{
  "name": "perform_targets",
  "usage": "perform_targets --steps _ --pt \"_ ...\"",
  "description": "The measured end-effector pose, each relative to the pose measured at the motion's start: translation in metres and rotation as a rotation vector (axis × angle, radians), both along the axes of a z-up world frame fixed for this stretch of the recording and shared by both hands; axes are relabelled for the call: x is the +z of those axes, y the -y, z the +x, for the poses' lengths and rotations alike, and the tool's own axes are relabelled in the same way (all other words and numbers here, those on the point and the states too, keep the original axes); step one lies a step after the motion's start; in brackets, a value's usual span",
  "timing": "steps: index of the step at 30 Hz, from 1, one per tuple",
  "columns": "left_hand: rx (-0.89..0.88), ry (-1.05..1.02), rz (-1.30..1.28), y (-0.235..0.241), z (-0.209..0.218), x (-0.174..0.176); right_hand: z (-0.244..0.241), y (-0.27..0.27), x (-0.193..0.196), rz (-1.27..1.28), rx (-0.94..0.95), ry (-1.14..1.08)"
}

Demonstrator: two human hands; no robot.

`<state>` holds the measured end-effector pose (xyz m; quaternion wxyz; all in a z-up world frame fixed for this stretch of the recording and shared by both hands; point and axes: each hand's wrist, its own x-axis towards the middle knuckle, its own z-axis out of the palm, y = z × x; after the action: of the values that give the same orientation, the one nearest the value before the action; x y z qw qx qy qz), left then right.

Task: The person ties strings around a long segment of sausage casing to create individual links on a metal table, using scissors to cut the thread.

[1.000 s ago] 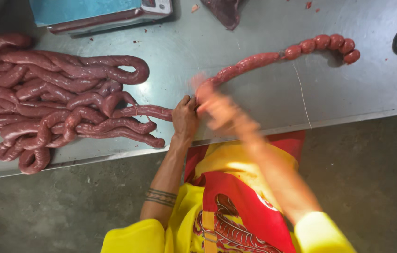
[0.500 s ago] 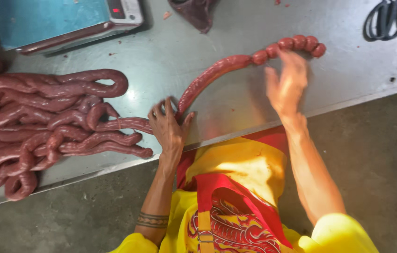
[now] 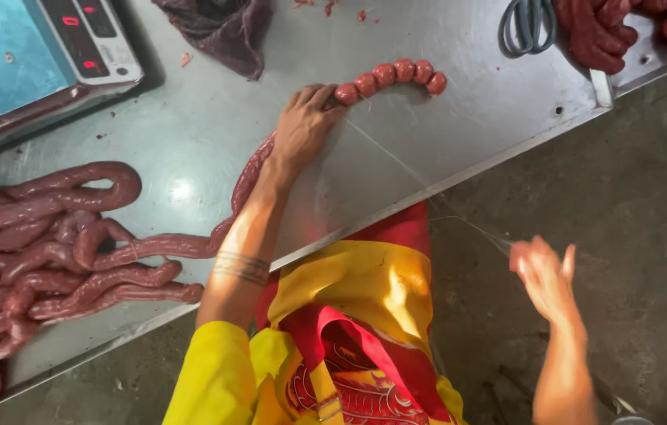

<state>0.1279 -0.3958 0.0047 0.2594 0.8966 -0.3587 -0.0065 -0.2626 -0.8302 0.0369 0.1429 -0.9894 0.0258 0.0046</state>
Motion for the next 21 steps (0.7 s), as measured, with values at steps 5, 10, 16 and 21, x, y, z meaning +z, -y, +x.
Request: perform_targets --steps 5,10,16,21 --pt "-0.038 0.251 0.128 -0.004 -0.007 0.007 -0.137 0.036 0.021 1.500 -0.842 -0.281" --pt "-0.130 0.098 -0.103 -0.027 -0.012 0.031 0.015 0.099 0.007 1.941 -0.677 0.420" --pt "0.214 -0.279 -0.434 -0.036 -0.021 0.017 0.369 0.012 0.028 0.344 -0.396 -0.176" --pt "0.320 -0.149 -0.474 -0.027 -0.019 0.002 0.376 -0.312 -0.006 -0.409 0.308 -0.281"
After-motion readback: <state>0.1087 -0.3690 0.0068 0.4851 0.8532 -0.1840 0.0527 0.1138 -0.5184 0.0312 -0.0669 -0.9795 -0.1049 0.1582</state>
